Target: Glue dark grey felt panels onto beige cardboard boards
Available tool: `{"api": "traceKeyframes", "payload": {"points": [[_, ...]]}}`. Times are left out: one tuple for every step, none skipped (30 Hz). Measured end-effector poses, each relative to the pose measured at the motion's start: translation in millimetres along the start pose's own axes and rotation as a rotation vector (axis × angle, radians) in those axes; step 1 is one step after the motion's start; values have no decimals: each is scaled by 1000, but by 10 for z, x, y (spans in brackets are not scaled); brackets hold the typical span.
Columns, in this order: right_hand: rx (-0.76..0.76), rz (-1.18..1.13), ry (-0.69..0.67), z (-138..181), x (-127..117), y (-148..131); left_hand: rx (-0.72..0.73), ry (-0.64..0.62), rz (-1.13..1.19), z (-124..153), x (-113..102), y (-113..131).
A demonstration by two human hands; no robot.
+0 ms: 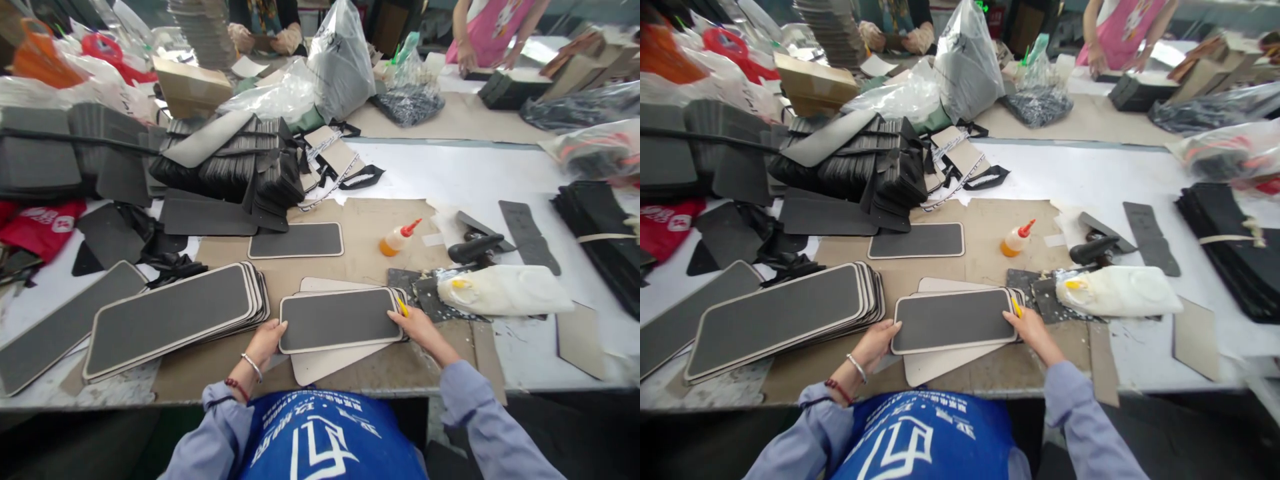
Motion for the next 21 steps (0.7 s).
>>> {"api": "traceKeyframes", "payload": {"points": [[16,20,4,8,-12,8,6,1,-2,-9,-4,-1],[36,41,12,15,-21,20,10,2,-5,-16,-7,-1],[53,54,21,18,-26,29,13,4,-10,-21,-9,-2],[66,61,27,19,-24,35,15,8,-17,-25,-11,-3],[74,68,30,19,-19,37,15,11,-25,-28,-13,-4],[80,72,30,18,-13,36,17,21,-35,-30,-21,-3],[84,75,29,17,-8,34,19,32,-44,-34,-30,-3],[87,76,26,17,-4,29,20,45,-52,-39,-42,-4],[89,76,23,18,-3,24,20,56,-58,-47,-55,-8],[91,75,19,20,-3,18,18,64,-63,-57,-67,-14],[92,73,16,22,-4,12,16,68,-66,-69,-75,-22],[92,70,12,24,-5,5,14,66,-68,-81,-78,-29],[92,68,8,26,-6,-1,12,62,-70,-92,-78,-36],[92,66,5,28,-5,-6,11,60,-72,-101,-79,-42],[92,66,2,30,-5,-10,8,60,-73,-107,-80,-46],[92,66,0,31,-4,-12,6,61,-73,-110,-81,-49],[93,67,-2,32,-4,-13,5,63,-74,-109,-82,-49],[94,67,-3,33,-3,-12,5,64,-75,-105,-81,-46],[96,68,-4,34,-3,-11,6,62,-78,-101,-77,-42],[98,69,-5,36,-3,-10,10,61,-81,-95,-73,-35],[100,70,-6,37,-4,-10,15,57,-82,-90,-69,-28]]}}
Point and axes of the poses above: each hand's wrist, its own z-axis away from the middle knuckle, its own x-axis out of the palm, y = z × x, the point moved 10 cm from there along -z, towards the middle knuckle, and after that the axes turned 8 degrees about -x, right-handed, at the moved point
